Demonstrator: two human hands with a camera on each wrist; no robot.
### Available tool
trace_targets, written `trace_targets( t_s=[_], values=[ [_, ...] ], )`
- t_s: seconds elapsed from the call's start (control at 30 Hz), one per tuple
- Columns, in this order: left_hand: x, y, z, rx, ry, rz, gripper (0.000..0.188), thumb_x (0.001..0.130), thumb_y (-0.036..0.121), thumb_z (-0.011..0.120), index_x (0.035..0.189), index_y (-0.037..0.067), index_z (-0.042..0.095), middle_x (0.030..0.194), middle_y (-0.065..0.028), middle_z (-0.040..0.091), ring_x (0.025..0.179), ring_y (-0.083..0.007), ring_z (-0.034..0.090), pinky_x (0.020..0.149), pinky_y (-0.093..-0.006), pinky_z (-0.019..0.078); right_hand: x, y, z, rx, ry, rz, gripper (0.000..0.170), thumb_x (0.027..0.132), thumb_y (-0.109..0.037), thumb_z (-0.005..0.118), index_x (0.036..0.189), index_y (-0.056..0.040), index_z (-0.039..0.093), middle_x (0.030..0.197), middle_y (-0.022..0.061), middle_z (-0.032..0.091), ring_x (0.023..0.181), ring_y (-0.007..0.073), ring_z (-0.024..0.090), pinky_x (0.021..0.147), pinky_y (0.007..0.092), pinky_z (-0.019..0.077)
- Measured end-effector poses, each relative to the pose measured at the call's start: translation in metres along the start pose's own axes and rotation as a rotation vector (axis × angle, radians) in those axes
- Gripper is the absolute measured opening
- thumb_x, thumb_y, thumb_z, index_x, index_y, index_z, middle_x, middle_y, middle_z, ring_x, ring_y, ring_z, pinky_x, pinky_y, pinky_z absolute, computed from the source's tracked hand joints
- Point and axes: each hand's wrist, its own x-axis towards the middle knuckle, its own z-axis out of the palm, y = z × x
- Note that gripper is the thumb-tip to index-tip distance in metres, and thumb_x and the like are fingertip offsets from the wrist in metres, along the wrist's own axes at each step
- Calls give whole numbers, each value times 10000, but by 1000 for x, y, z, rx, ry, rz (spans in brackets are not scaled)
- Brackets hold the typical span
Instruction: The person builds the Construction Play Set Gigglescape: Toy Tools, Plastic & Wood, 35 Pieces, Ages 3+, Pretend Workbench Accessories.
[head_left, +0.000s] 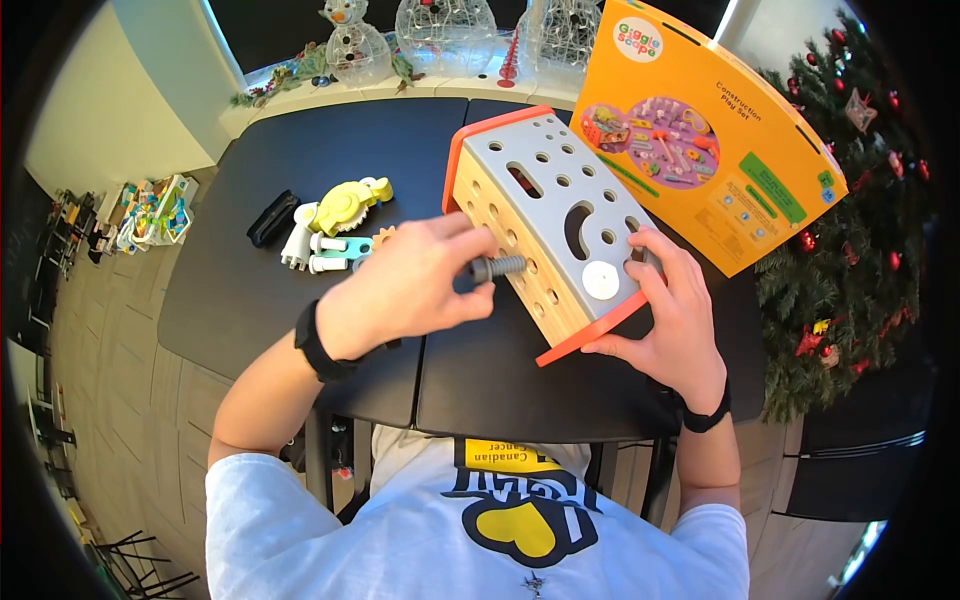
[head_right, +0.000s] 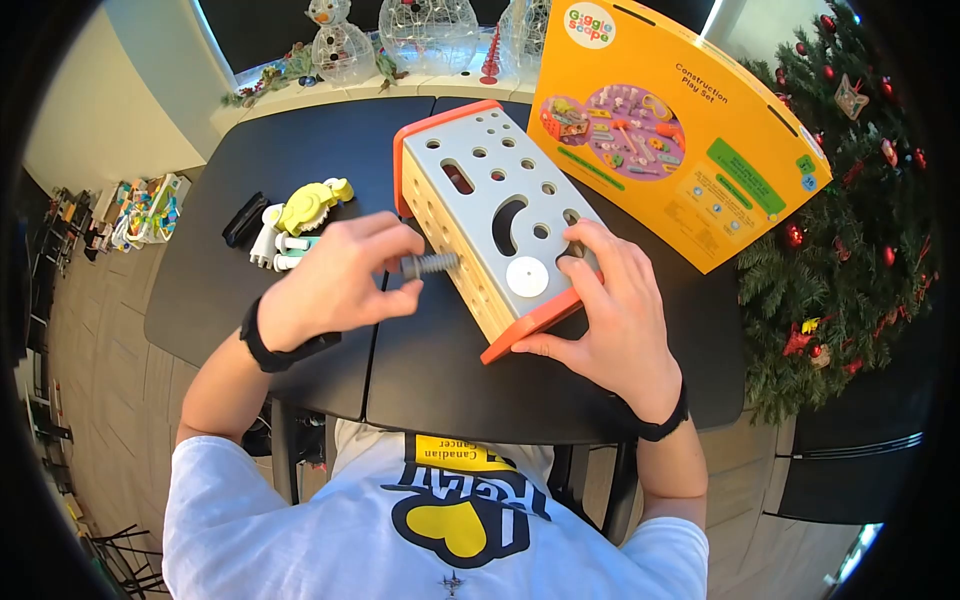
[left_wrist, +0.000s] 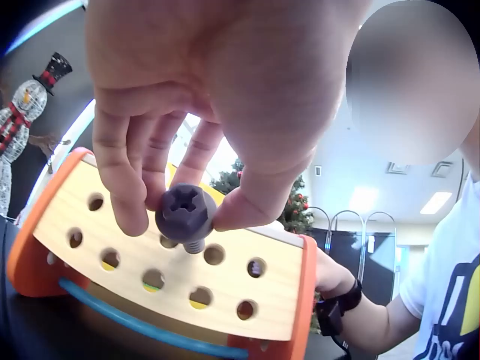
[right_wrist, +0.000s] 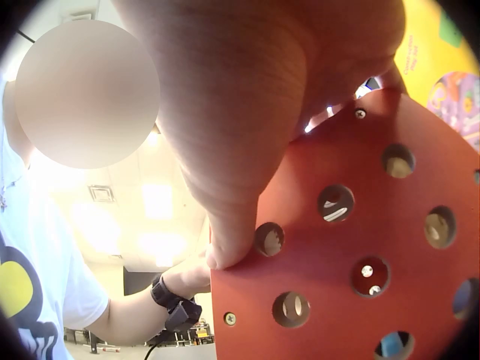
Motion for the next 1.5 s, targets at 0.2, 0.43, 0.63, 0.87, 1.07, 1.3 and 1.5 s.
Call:
trace_targets(
  t_s=[0.2,0.43,0.63,0.87,1.07,1.3,1.5],
  values=[
    [-2,16,11,33,80,-10,282,777,140,839,996,43,690,833,-68,635,648,-189,661,606,-334,536,0,1,2,6,12,16,733,577,-477,972,1059,-29,648,1357,135,570,1189,357,584,1003,472,457],
    [3,22,22,23,122,-24,245,829,127,841,983,32,677,846,-86,676,716,-248,710,634,-381,564,1,2,0,2,-9,11,710,589,-477,970,1034,-28,648,1362,144,570,1192,369,592,995,470,468],
    [17,13,38,16,135,11,256,863,160,845,985,15,673,841,-121,694,722,-286,717,641,-390,573,3,4,-1,-1,-18,-2,678,612,-466,965,1023,-26,653,1365,147,569,1212,381,587,1008,481,471],
    [21,-10,16,-63,127,-43,293,873,208,842,1022,-4,704,839,-122,726,712,-237,717,653,-335,578,-11,10,5,118,63,46,882,703,-338,962,1382,-28,491,1514,212,429,1453,423,433,1175,551,388],
    [31,-77,11,-98,265,-319,536,913,238,785,1322,-41,580,1261,-215,677,1108,-309,698,891,-380,584,-51,15,20,600,98,557,1129,863,-177,853,1660,0,74,1657,271,283,1541,399,341,1225,513,342],
    [42,-103,26,-281,-76,-396,769,952,372,757,1498,-57,426,1411,-259,608,1323,-382,585,1124,-423,455,-72,-6,8,613,-228,587,1106,888,-270,772,1651,55,41,1648,366,273,1543,462,312,1205,482,355],
    [43,-98,28,-193,-35,-399,622,904,385,817,1258,-70,581,1130,-240,710,1049,-367,691,934,-429,537,-77,-16,11,501,-335,449,1190,873,-399,796,1649,64,22,1720,329,-20,1596,433,161,1251,454,279]
  ],
)
